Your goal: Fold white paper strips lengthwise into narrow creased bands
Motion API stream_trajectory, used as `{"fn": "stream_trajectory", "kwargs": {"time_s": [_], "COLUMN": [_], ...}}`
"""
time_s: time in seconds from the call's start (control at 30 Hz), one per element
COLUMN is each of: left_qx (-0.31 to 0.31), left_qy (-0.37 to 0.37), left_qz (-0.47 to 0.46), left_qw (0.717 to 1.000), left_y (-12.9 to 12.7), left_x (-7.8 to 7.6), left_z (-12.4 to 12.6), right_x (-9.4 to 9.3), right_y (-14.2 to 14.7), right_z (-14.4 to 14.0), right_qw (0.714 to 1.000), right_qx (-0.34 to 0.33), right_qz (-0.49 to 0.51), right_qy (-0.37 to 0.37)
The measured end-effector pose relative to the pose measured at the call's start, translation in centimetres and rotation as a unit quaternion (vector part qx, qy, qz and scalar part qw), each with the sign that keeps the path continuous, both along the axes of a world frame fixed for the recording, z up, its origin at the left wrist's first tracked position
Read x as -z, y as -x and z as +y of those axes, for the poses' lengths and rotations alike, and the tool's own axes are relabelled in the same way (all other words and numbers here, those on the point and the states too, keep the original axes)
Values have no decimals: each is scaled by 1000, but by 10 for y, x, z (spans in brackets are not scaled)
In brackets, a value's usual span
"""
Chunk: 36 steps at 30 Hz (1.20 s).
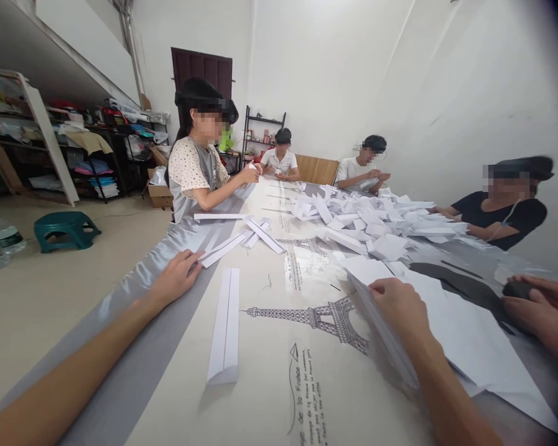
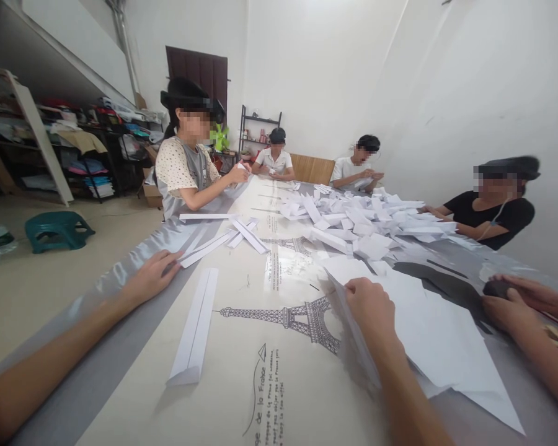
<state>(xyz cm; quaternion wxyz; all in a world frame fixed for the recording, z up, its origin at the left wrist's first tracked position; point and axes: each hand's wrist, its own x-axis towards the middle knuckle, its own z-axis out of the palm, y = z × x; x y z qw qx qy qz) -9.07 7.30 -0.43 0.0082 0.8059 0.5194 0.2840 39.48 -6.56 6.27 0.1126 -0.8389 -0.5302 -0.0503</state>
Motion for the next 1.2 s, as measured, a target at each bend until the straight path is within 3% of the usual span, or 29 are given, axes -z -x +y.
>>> {"fn": "stream_trajectory", "kwargs": {"time_s": [0.23,0.47,0.63,0.73,0.8,0.9,0.97,1.03,1.1,1.2], "left_qx": [64,155,222,257,268,266,292,295,208,128], "left_qy": [-77,-179,-134,-80,-34,95,231,298,320,310], "left_qz": [3,14,34,44,21,-120,-221,-270,-256,-246], "left_qw": [995,971,965,962,963,952,901,867,888,910], "left_y": [-7,-31,-49,-57,-65,-85,-100,-113,-121,-124], "left_x": [-7,-13,-11,-12,-17,-30,-39,-43,-41,-33], "left_z": [-4,-23,-36,-45,-54,-75,-91,-103,-111,-111], "right_x": [-11,-6,-6,-7,-4,8,20,31,41,50], "right_y": [10,11,7,21,41,86,117,141,156,161], "right_z": [-2,-2,-2,-4,-8,-18,-27,-34,-37,-34], "right_qw": [997,998,999,997,975,899,853,829,818,834], "right_qx": [37,12,13,16,-54,-292,-403,-467,-506,-504], "right_qz": [62,61,38,7,-20,-14,-16,-16,1,65], "right_qy": [-8,-5,-20,-78,-214,-326,-332,-307,-276,-213]}}
